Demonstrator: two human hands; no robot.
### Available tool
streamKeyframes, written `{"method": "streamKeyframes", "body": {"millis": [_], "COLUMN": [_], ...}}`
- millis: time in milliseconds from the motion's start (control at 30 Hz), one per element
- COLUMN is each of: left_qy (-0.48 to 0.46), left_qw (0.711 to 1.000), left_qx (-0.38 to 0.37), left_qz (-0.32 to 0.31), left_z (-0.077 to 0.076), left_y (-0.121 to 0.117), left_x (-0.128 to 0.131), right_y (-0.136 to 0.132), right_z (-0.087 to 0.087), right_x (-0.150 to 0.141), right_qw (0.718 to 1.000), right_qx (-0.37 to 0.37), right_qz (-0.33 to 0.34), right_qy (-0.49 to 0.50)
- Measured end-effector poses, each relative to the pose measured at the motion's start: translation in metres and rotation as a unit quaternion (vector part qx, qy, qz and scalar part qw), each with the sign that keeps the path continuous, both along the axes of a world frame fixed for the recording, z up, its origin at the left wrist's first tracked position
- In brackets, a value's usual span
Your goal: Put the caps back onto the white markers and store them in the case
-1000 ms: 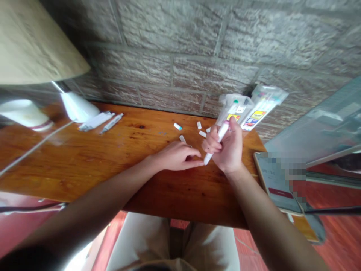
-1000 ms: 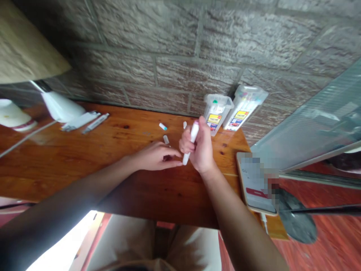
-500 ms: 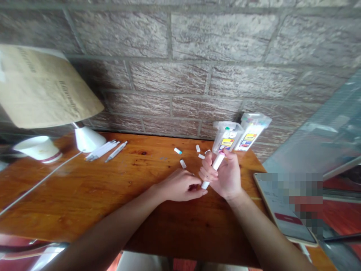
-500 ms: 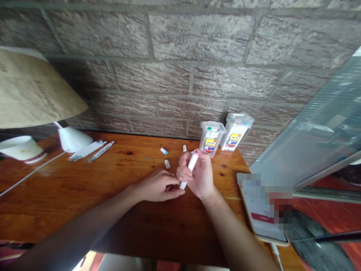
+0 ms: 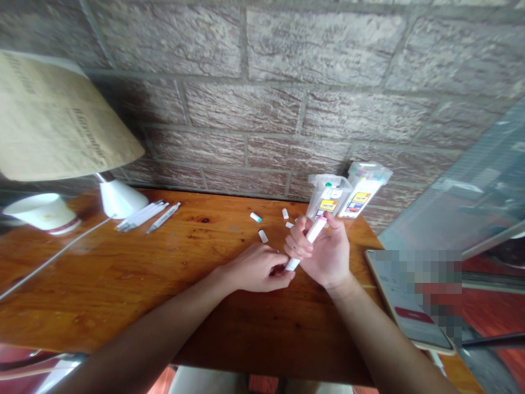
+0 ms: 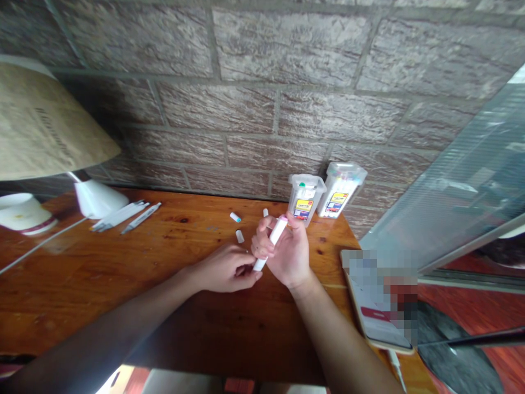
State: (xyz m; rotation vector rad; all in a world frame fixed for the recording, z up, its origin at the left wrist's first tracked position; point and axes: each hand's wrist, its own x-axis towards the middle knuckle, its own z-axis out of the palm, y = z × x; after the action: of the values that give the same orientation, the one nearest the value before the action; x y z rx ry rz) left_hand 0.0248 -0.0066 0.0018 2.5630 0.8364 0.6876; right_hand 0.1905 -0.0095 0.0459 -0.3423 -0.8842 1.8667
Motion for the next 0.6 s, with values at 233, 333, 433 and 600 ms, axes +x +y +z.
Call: {"method": "streamKeyframes", "body": {"millis": [233,333,433,600], "left_qy": [0.007,0.018,0.025,0.018], "left_qw": [1.000,0.999,0.999,0.999], "left_qx": [0.008,0.035,0.039,0.027], "left_qz": [0.016,0.026,0.027,0.026], "left_z": [-0.0027,-0.0031,-0.0031,-0.0026], "left_y": [0.0020,0.0026,0.0028,0.0026], "left_x": [-0.0015,-0.0017,-0.0012,-0.0007], "right_y": [0.0018,0.0002,-0.0011,0.0008], "right_z": [-0.0012,0.0001,0.0014,0.0011], "right_x": [0.0005,0.0011,0.0007,0.0017], "right_qw": [1.000,1.000,1.000,1.000], "right_qx": [-0.002,0.002,0.006,0.010], "right_qz": [-0.023,-0.007,-0.003,-0.023], "right_qy": [-0.004,-0.009,-0.015,-0.009]}}
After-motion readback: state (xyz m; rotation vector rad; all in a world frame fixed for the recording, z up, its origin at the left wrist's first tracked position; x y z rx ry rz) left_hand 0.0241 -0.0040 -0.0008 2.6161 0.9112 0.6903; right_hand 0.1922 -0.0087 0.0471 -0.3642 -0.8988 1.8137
